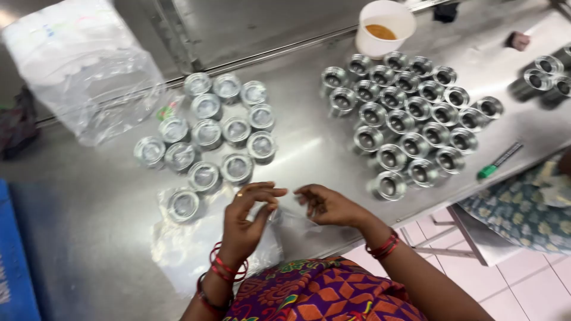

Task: The user is seen sorting and packaging small cylindrical metal components into a blue plastic crate on a metal workbench in an industrial setting.

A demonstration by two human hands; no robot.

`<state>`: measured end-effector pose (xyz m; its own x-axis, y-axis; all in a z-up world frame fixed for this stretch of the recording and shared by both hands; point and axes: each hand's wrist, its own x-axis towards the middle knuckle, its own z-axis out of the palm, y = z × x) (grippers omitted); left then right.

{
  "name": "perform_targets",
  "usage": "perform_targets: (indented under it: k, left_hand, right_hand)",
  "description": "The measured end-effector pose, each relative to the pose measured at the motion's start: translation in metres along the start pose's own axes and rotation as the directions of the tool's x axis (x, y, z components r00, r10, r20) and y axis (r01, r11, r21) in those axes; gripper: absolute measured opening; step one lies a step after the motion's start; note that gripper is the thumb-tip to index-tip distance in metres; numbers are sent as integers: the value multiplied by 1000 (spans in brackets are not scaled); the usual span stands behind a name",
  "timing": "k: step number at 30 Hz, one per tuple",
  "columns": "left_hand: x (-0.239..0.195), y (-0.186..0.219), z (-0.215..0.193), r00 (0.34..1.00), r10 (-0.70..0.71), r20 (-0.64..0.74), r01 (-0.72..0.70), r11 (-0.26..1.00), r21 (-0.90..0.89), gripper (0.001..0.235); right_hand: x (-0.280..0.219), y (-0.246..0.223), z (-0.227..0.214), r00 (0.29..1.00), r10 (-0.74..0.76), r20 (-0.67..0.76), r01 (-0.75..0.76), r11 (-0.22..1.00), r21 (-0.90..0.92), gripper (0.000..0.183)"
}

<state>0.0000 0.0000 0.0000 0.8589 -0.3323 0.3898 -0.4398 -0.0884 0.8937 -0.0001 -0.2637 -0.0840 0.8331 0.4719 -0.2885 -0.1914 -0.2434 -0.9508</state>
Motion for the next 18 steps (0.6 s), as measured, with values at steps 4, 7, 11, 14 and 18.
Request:
perform_targets:
  k: [4,7,11,14,18]
  left_hand:
    - [-7,-10,9,995,-97,-31,96,994,-46,5]
    - [-17,-20,20,973,-232,-21,227,966,-124,7]
    - [-19,-24,21,907,-412,90,421,892,-163,14]
    - [-19,-33,16,816,-553,170,555,831,36,32]
    - [-21,-71,30,855,-486,178,385,827,409,53]
  right_hand:
    - [-5,-34,25,996,14,-83,-29,982,-188,104]
    - [-3,-17,40,932,-332,-141,250,877,-411,90]
    - [5,10,49,861,-425,-278,250,831,-497,40]
    - [11,14,52,870,-335,-363,165,890,-426,31]
    - [18,25,48,891,-305,-338,123,876,-465,33]
